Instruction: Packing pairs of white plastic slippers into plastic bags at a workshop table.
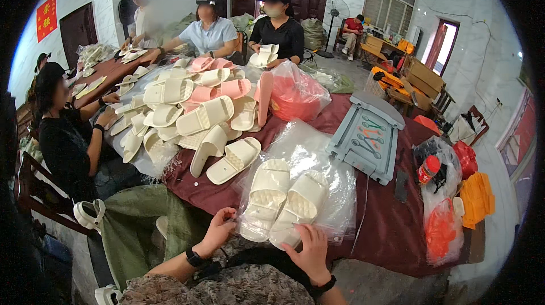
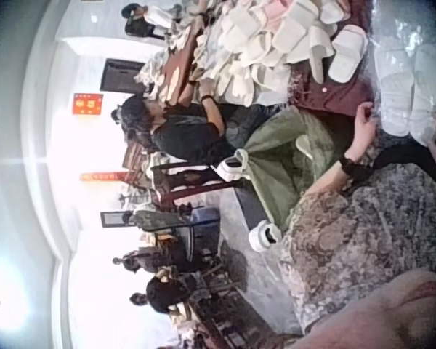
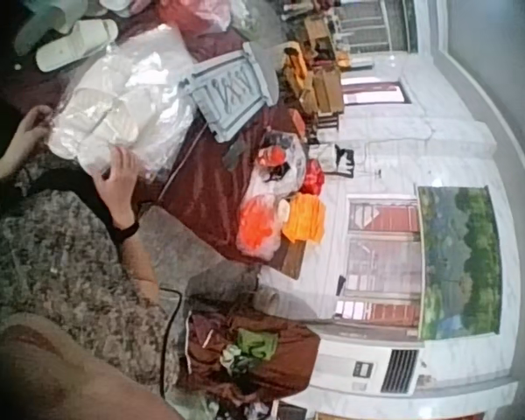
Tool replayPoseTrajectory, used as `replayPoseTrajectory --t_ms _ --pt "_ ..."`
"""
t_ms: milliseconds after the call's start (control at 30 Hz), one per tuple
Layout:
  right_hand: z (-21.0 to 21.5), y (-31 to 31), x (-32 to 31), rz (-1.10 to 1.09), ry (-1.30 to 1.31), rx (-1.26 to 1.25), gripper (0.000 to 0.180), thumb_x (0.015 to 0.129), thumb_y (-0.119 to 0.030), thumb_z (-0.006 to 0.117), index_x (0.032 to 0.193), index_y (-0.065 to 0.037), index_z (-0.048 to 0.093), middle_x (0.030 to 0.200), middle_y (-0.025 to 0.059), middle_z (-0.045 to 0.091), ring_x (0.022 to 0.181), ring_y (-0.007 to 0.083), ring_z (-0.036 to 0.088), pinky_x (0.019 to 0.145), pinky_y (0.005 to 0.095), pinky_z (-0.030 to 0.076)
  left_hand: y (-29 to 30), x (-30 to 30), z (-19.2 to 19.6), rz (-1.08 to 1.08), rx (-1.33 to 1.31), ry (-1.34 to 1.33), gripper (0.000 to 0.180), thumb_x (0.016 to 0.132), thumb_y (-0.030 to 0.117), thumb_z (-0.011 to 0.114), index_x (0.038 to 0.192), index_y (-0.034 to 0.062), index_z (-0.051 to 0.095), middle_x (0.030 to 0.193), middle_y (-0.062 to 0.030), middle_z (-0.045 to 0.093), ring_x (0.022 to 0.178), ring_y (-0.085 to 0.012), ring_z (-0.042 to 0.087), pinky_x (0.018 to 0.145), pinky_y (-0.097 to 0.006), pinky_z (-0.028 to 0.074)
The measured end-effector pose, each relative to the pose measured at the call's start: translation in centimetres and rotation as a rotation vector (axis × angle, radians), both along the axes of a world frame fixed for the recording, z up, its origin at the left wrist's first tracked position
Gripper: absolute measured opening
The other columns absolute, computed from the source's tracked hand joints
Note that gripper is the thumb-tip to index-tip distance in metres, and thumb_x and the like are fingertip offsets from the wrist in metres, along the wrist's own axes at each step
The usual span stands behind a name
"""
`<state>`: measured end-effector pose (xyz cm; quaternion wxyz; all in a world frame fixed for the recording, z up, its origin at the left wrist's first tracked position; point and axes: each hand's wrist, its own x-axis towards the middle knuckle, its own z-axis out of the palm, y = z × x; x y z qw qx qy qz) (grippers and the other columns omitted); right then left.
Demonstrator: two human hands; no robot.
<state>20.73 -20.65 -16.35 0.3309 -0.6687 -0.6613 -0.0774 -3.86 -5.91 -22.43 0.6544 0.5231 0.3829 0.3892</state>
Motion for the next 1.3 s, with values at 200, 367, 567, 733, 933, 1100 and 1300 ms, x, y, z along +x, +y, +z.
replayPoseTrajectory --t_ms 200,367,567,733,933,1100,1300 --pt "-2.1 0.7 -0.4 -0.149 0.286 0.011 0.044 0.074 -0.034 0.086 0.102 -0.007 0.066 0.105 0.0093 0.063 0.092 0.0316 0.064 0.075 0.0409 0.052 -1.1 -0.2 0.0 -0.081 -0.4 -0.244 0.035 0.101 0.012 0.055 0.134 0.002 0.049 0.111 -0.0032 0.06 0.09 -0.0122 0.06 0.077 -0.025 0.05" --pt "-1.9 -0.1 0.2 -0.233 0.321 -0.067 0.041 0.073 -0.033 0.087 0.095 -0.006 0.065 0.097 0.0087 0.062 0.078 0.0299 0.065 0.068 0.0397 0.053 -3.1 1.1 4.1 -0.218 -0.236 0.025 0.057 0.096 0.03 0.072 0.139 0.0009 0.047 0.118 -0.0082 0.065 0.101 -0.0129 0.064 0.077 -0.026 0.053" --pt "-1.5 -1.3 0.1 -0.229 0.395 -0.129 0.042 0.074 -0.033 0.089 0.094 -0.006 0.064 0.091 0.0082 0.061 0.069 0.0247 0.064 0.064 0.037 0.052 -3.0 1.2 2.7 -0.379 -0.238 -0.024 0.061 0.093 0.021 0.075 0.142 -0.0011 0.046 0.129 -0.0076 0.063 0.113 -0.0139 0.061 0.097 -0.031 0.05" --pt "-2.3 -1.9 0.3 -0.237 0.642 -0.119 0.065 0.068 -0.026 0.094 0.115 -0.002 0.055 0.092 0.0063 0.058 0.067 0.016 0.06 0.06 0.0307 0.05 -2.7 0.9 3.4 -0.45 -0.293 -0.148 0.045 0.1 0.018 0.065 0.14 0.002 0.052 0.127 -0.003 0.065 0.109 -0.0094 0.061 0.095 -0.028 0.05" --pt "-3.7 -2.0 1.5 -0.136 0.844 0.046 0.085 0.07 -0.017 0.094 0.133 0.002 0.041 0.097 0.0066 0.059 0.069 0.012 0.058 0.059 0.0274 0.05 -2.8 0.8 5.4 -0.569 -0.181 -0.196 0.049 0.1 0.014 0.065 0.145 0.0025 0.049 0.131 -0.0027 0.063 0.117 -0.0101 0.058 0.102 -0.029 0.046" --pt "-3.0 -4.0 3.4 0.147 1.099 -0.198 0.066 0.075 -0.008 0.089 0.127 0.006 0.05 0.095 0.0069 0.065 0.077 0.0112 0.062 0.061 0.0283 0.052 -2.6 0.4 4.9 -0.722 -0.1 -0.254 0.053 0.099 0.012 0.067 0.146 0.0019 0.047 0.133 -0.0034 0.063 0.119 -0.0103 0.057 0.103 -0.029 0.045" --pt "1.8 -4.1 3.4 0.215 1.076 -0.147 0.05 0.078 -0.005 0.086 0.117 0.008 0.057 0.099 0.0096 0.069 0.091 0.0175 0.067 0.077 0.0328 0.056 -2.8 1.1 6.5 -0.686 0.029 -0.227 0.051 0.1 0.012 0.066 0.145 0.0015 0.047 0.132 -0.0027 0.063 0.119 -0.0102 0.056 0.103 -0.03 0.045"
